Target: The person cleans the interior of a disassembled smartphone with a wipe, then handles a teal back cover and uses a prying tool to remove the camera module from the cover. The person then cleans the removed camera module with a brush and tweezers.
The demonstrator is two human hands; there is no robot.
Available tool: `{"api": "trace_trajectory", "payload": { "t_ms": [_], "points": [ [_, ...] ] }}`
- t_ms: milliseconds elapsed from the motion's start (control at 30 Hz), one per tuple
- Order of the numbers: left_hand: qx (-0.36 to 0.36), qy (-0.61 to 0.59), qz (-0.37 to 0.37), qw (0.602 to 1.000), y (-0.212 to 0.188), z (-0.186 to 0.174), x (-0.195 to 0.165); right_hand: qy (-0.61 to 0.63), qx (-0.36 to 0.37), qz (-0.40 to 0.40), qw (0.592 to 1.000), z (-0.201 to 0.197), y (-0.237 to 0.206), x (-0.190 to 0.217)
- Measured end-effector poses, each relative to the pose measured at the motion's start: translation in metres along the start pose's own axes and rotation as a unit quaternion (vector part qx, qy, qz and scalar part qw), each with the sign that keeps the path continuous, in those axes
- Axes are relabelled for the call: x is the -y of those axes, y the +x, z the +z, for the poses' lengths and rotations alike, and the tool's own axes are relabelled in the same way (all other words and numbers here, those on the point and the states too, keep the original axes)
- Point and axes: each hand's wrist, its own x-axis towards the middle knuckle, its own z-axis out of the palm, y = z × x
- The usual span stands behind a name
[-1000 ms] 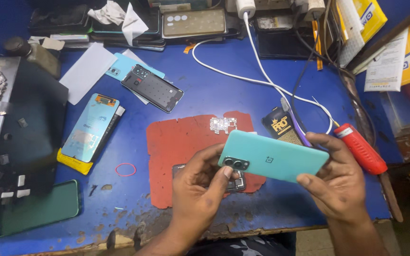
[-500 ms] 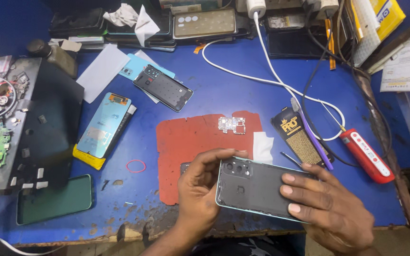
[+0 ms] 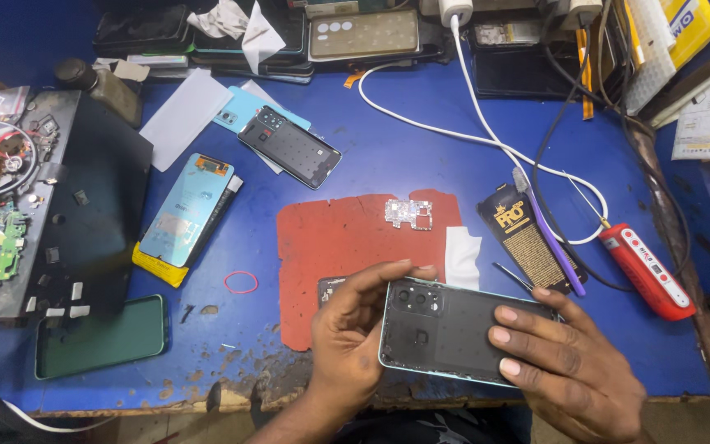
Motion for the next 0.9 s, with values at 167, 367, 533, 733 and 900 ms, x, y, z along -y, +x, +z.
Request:
{"api": "trace_trajectory", "payload": {
  "t_ms": [167, 367, 533, 733, 900],
  "points": [
    [0.014, -0.012, 0.033, 0.999, -0.002, -0.003, 0.006, 0.077, -0.046, 0.048, 0.995, 0.017, -0.003, 0.003],
    [-0.079, 0.028, -0.054, 0.995, 0.001, -0.001, 0.01, 0.269, -0.045, 0.427, 0.862, 0.042, -0.005, 0.003],
    [-0.048, 0.185, -0.061, 0.98, -0.001, 0.015, 0.006, 0.302, -0.023, 0.39, 0.869, 0.033, 0.015, -0.004],
    [-0.005, 0.254, 0.028, 0.967, -0.002, 0.024, -0.004, 0.296, -0.044, 0.395, 0.869, 0.04, 0.032, 0.008],
    [0.004, 0.237, 0.055, 0.97, -0.002, 0.024, -0.004, 0.286, -0.067, 0.408, 0.864, 0.041, 0.031, 0.012]
  ]
}}
